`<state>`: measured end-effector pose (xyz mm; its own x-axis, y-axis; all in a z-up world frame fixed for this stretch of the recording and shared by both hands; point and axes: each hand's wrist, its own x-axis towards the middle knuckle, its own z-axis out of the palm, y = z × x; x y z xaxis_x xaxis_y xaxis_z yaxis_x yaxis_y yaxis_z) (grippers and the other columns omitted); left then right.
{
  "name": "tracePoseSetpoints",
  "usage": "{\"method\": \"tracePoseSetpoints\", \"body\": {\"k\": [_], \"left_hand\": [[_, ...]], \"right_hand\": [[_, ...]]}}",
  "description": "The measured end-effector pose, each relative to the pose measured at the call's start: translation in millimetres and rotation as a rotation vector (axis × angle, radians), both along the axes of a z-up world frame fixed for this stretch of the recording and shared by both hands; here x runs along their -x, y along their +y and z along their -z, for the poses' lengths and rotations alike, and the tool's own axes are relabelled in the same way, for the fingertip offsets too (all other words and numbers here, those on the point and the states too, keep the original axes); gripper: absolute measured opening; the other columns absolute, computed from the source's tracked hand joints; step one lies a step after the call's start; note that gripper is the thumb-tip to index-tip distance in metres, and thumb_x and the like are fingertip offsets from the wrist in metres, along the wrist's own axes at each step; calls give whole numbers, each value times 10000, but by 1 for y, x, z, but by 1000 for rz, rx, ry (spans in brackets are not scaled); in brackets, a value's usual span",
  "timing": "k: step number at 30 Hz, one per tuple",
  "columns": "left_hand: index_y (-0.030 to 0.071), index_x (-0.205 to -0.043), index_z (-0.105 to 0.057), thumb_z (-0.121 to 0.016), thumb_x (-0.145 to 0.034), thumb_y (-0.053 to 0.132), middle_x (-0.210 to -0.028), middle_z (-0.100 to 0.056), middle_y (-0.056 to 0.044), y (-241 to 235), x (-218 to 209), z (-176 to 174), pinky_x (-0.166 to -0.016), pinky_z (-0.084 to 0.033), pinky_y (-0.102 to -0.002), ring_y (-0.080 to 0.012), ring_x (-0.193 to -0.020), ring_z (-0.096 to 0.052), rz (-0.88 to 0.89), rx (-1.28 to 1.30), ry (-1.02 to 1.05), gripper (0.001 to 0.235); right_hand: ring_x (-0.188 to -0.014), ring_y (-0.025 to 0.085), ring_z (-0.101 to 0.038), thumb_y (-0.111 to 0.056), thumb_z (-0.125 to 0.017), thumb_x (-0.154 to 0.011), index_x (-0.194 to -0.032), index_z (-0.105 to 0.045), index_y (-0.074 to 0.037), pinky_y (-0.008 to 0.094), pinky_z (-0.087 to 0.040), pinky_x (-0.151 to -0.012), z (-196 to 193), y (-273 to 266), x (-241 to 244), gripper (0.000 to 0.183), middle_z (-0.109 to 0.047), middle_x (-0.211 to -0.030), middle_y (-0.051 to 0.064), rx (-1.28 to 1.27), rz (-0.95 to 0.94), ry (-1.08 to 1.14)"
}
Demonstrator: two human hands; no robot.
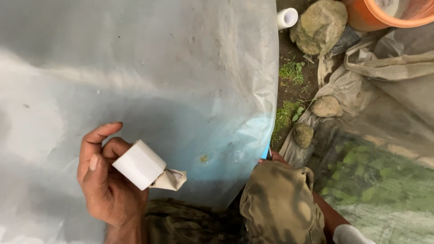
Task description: The person uses a roll of white tape and green-handled scissors to patch a hole in a large translucent plastic sheet. They tear off pieces of tape, apply them over the damaged area, and trim the excess with scissors.
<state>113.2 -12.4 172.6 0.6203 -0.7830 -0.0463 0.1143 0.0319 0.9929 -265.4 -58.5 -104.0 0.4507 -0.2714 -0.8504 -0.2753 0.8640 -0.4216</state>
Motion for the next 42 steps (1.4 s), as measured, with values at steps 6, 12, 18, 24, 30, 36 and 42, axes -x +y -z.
{"method": "tracePoseSetpoints", "body": {"k": [6,12,18,24,30,36,42], "left_hand": [[-157,-1420,-447,-424,-1071,366,-650,-555,-137,0,3,-2,-519,-465,-314,-208,-505,-585,24,-78,-2,630],[-151,-1412,-465,-454,-1055,372,-706,-559,-128,-1,9,-1,-549,-468,-311,-216,-588,-594,13,-127,31,633],[-144,-1385,-522,-496,-1037,383,-700,-545,-89,-6,10,0,-528,-354,-246,-124,-587,-496,8,-163,55,632],[-136,-1349,-507,-512,-1012,376,-715,-564,-76,-5,14,2,-554,-403,-255,-117,-614,-534,31,-174,88,613],[-144,-1357,-524,-539,-1010,364,-698,-548,-74,0,20,8,-571,-409,-276,-127,-615,-514,32,-197,108,615],[-141,-1367,-490,-587,-985,344,-738,-580,-111,18,12,22,-837,-566,-366,-175,-682,-588,40,-190,136,626],[-126,-1370,-484,-564,-991,385,-714,-643,-137,46,-10,22,-874,-568,-393,-194,-687,-615,150,-246,83,641]], "right_hand": [[-708,166,-634,-216,-788,-827,-1270,-625,-74,312,-507,-585,22,-24,17,492,-734,-950,81,131,51,106],[-600,131,-586,-284,-802,-822,-1208,-641,-22,300,-455,-484,45,-62,40,494,-667,-835,75,276,37,269],[-488,162,-437,-410,-801,-826,-1198,-648,-10,318,-310,-407,37,-126,80,567,-599,-739,108,273,-54,350],[-1087,329,-674,-578,-683,-854,-1399,-573,-30,474,-511,-921,24,-215,54,780,-684,-1231,213,521,-390,510],[-1044,374,-701,-553,-538,-1060,-1337,-503,-45,552,-534,-914,31,-277,-39,579,-700,-1122,218,914,-295,829],[-974,319,-683,-281,-947,-763,-1293,-369,-75,488,-526,-868,62,-290,-94,811,-680,-1051,141,1133,132,807],[-911,243,-680,30,-790,-760,-1296,-456,-92,421,-574,-805,121,-319,-76,643,-625,-1053,75,1229,421,552]]}}
